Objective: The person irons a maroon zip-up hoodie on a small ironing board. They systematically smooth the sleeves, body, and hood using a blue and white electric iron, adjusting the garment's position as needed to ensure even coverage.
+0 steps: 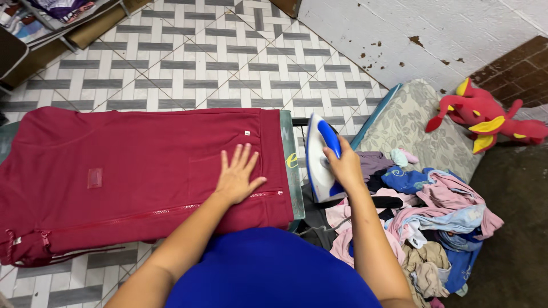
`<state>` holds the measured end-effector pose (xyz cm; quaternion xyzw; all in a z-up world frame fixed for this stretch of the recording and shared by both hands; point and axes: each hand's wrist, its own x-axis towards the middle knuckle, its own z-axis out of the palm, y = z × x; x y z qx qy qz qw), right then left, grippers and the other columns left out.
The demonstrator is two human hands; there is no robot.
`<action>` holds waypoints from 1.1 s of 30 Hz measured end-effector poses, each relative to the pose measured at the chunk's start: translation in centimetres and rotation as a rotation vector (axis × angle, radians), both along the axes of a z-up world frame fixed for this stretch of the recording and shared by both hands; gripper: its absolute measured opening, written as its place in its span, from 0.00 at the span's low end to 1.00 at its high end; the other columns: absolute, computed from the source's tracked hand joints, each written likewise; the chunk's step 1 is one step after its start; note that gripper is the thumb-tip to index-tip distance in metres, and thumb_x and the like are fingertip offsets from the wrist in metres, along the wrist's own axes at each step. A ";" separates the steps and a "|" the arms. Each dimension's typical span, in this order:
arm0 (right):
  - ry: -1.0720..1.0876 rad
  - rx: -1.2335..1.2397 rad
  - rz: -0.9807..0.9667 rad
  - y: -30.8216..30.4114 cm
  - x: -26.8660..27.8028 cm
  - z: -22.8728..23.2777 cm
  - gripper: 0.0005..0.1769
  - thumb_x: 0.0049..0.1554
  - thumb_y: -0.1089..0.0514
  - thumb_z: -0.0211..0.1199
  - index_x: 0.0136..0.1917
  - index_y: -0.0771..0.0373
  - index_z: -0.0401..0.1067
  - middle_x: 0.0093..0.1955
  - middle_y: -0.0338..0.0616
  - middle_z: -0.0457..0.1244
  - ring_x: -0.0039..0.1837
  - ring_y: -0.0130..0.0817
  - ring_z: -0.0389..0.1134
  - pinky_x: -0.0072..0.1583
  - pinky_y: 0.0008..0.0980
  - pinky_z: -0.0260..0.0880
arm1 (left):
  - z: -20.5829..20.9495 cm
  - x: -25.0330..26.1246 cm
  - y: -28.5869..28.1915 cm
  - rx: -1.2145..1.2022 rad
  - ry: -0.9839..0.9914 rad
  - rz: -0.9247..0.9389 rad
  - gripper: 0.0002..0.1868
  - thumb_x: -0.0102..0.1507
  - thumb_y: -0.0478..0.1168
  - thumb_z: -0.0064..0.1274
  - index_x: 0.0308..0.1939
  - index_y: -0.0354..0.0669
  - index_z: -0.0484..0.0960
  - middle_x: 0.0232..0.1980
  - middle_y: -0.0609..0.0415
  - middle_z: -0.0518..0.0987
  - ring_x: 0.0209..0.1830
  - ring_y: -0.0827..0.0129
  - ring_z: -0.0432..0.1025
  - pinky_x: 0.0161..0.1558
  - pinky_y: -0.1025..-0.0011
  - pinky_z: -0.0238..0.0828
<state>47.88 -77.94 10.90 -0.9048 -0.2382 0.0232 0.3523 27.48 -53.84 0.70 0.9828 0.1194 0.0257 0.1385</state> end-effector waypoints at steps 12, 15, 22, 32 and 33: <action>0.043 -0.220 0.246 8.2 -8.9 0.2 0.30 0.59 0.54 0.60 0.74 0.35 0.66 0.42 0.63 0.68 0.46 0.62 0.71 0.50 0.55 0.71 | -0.1 -6.5 5.0 0.094 -0.124 0.426 0.40 0.65 0.62 0.44 0.77 0.49 0.61 0.83 0.45 0.50 0.83 0.47 0.40 0.74 0.33 0.30; -0.016 -0.196 0.156 11.7 -4.3 -1.2 0.29 0.61 0.54 0.57 0.75 0.37 0.65 0.43 0.63 0.68 0.46 0.62 0.71 0.51 0.56 0.70 | -0.9 -7.2 5.4 0.034 -0.233 0.450 0.41 0.67 0.59 0.45 0.77 0.38 0.60 0.83 0.47 0.52 0.84 0.52 0.42 0.78 0.39 0.32; -0.005 -0.185 0.245 11.4 -3.1 -2.0 0.32 0.60 0.52 0.60 0.76 0.40 0.62 0.44 0.65 0.69 0.47 0.65 0.70 0.52 0.57 0.70 | -0.9 -7.1 5.7 -0.002 -0.203 0.473 0.38 0.68 0.57 0.44 0.77 0.40 0.60 0.83 0.46 0.52 0.84 0.53 0.42 0.77 0.43 0.30; -0.229 -0.140 0.190 13.3 2.7 -1.7 0.40 0.56 0.48 0.69 0.78 0.55 0.61 0.45 0.66 0.69 0.46 0.65 0.70 0.48 0.56 0.69 | 0.3 -7.2 5.9 -0.133 -0.112 0.368 0.41 0.67 0.56 0.45 0.79 0.41 0.51 0.83 0.44 0.43 0.84 0.53 0.34 0.77 0.44 0.24; -0.200 -0.103 0.225 14.1 2.7 -1.2 0.39 0.56 0.47 0.71 0.76 0.57 0.63 0.44 0.65 0.69 0.46 0.63 0.71 0.48 0.53 0.70 | 0.4 -7.8 6.4 -0.188 -0.159 0.334 0.42 0.67 0.55 0.46 0.79 0.40 0.51 0.84 0.43 0.43 0.84 0.53 0.34 0.77 0.45 0.25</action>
